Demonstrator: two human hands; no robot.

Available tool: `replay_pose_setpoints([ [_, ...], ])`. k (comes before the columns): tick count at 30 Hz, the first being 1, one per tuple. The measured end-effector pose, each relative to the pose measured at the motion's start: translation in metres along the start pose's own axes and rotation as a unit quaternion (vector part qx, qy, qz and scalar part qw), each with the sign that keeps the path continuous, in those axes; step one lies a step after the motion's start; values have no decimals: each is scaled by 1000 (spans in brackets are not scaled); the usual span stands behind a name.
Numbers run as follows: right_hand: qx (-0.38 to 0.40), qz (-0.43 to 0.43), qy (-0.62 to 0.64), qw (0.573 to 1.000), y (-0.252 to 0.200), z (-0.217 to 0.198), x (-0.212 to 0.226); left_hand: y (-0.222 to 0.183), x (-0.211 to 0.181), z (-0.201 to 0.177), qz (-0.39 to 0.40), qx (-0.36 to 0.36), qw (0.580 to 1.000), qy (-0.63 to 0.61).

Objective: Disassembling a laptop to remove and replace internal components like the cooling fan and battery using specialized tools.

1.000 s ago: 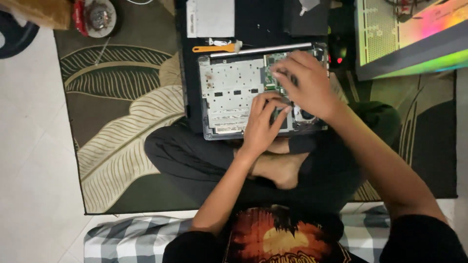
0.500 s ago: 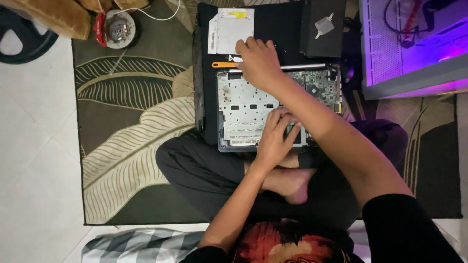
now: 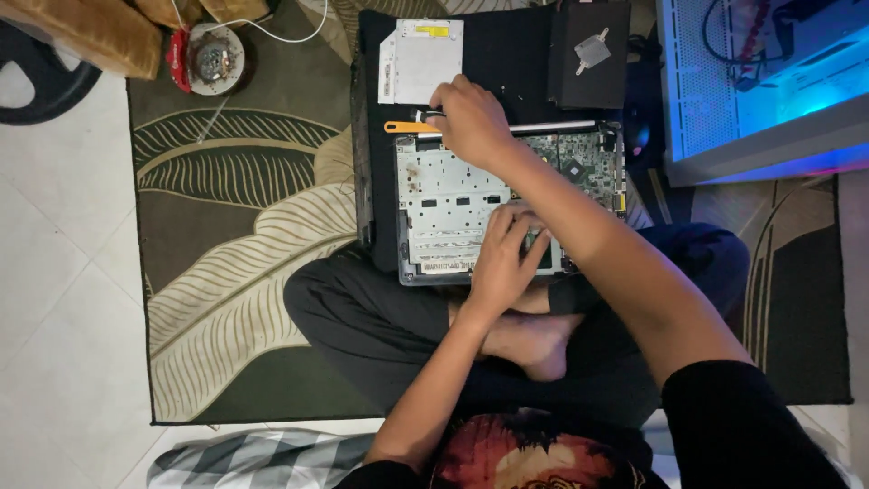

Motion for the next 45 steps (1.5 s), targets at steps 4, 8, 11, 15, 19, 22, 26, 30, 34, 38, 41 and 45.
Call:
replay_pose_setpoints([
  [4, 17, 30, -11, 999, 0, 4, 0, -1, 2, 1, -7, 8, 1000, 9],
  [8, -17, -27, -38, 999, -1, -3, 6, -1, 1, 2, -11, 9, 1000, 18],
  [11, -62, -48, -4, 997, -3, -33, 19, 1, -2, 0, -8, 5, 1000, 8],
  [15, -156, 7, 92, 983, 1, -88, 16, 2, -5, -2, -6, 3, 1000, -10],
  [19, -241, -99, 152, 954, -28, -124, -18, 2, -7, -5, -12, -20, 1000, -13],
  [22, -244, -91, 153, 953, -49, -139, -25, 2, -4, -4, -26, -18, 999, -15],
  [26, -215, -47, 219, 950, -61, -132, -40, 2, -2, -1, -20, -15, 1000, 0],
  [30, -221, -43, 220, 949, -62, -127, -46, 3, -4, -2, -21, -13, 1000, 3],
  [34, -218, -44, 197, 955, -62, -132, -42, 3, -4, -3, -27, -17, 1000, 1],
  [38, -229, -31, 235, 944, -67, -136, -48, 4, -3, -5, -50, -19, 998, -30],
  [41, -233, 8, 267, 935, -71, -132, -66, 8, 0, -6, -86, -23, 992, -87],
  [45, -220, 94, 343, 908, -86, -137, -74, 23, 11, -11, -198, -20, 967, -160],
])
Point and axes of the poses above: each hand's wrist, its own y-axis towards the middle knuckle, its own z-axis out of the palm, x = y × z, the point moved 4 cm from there along y, towards the middle knuckle, and after that the axes turned 5 degrees about -x, right-handed, at the moved point
